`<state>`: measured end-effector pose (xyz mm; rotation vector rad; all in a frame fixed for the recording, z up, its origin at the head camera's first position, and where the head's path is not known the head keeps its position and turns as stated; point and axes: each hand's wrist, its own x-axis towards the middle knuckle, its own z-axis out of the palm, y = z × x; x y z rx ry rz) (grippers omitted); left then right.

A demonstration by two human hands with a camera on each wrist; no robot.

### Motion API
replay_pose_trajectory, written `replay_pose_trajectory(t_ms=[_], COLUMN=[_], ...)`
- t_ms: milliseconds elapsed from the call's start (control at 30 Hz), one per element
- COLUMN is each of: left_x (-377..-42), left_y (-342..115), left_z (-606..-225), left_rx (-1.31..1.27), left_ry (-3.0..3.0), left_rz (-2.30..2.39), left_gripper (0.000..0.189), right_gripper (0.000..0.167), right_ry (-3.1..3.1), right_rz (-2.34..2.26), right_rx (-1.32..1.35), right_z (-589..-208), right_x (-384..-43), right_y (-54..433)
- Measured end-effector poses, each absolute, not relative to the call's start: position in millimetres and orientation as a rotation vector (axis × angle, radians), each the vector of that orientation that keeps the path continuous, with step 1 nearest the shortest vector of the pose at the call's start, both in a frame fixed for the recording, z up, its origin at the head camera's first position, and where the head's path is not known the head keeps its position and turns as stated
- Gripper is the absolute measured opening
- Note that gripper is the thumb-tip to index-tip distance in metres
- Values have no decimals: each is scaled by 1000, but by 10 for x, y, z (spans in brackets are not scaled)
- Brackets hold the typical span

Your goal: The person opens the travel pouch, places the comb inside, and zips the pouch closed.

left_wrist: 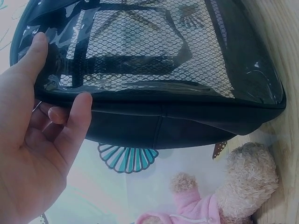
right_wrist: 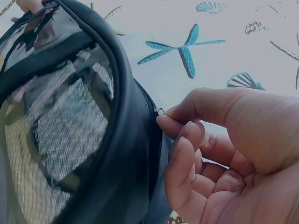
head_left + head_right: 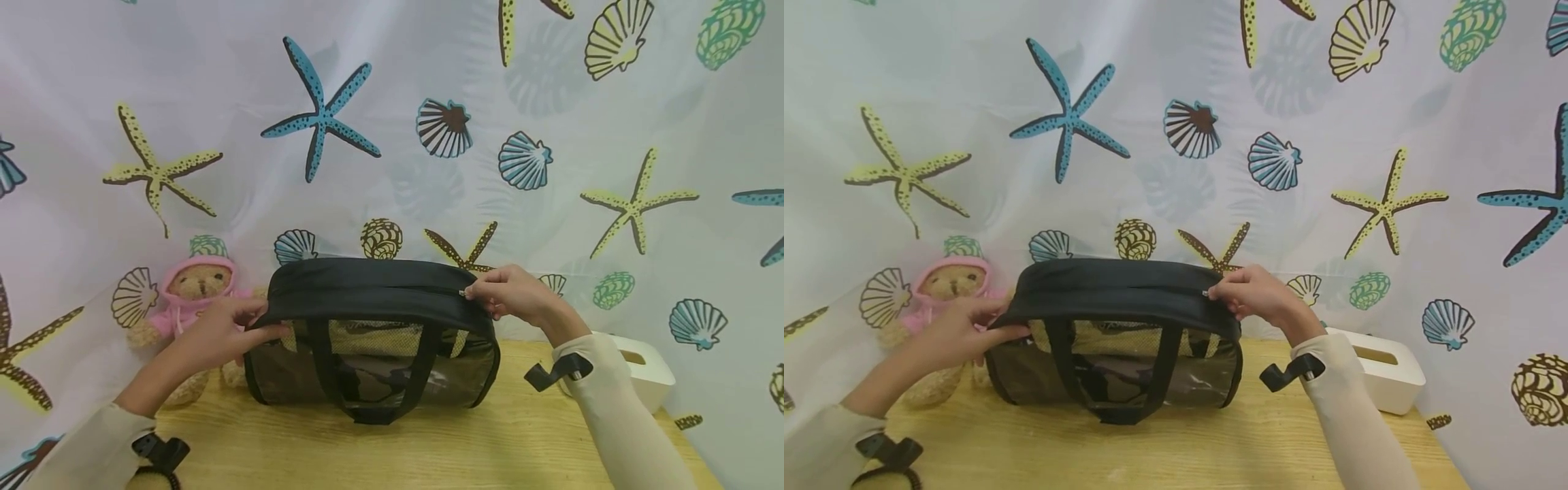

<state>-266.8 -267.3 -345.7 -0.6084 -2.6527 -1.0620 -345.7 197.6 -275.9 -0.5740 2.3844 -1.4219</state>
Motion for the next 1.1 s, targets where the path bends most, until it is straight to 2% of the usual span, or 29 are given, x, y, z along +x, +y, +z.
replay_pose_trajectory(t_ms=[467,733,1000,1100], left_x=[-2664,-2660,-2673,-2675], left_y=[-2661,-2665,-2677,-2680], left_z=[-3397,-3418,-3448,-3448], left_rx=[-605,-605,-585,-579], left_ry=[-2629,-2640,-2664,-2676], left_rz=[-1001,-1031,-1054,-1060], left_gripper=[49,47,33,21], right_gripper=[30,25,21,21], right_ry=[2401,2364,2327,2305], right_rz=[-1434,-1472,-1498,-1501], right_rx=[-537,-451,-435,-425], right_z=[-2882,-3021,-3143,-3227], right_x=[-3407,-3397,-3397,-3404], right_y=[2299,2424,2547,2613])
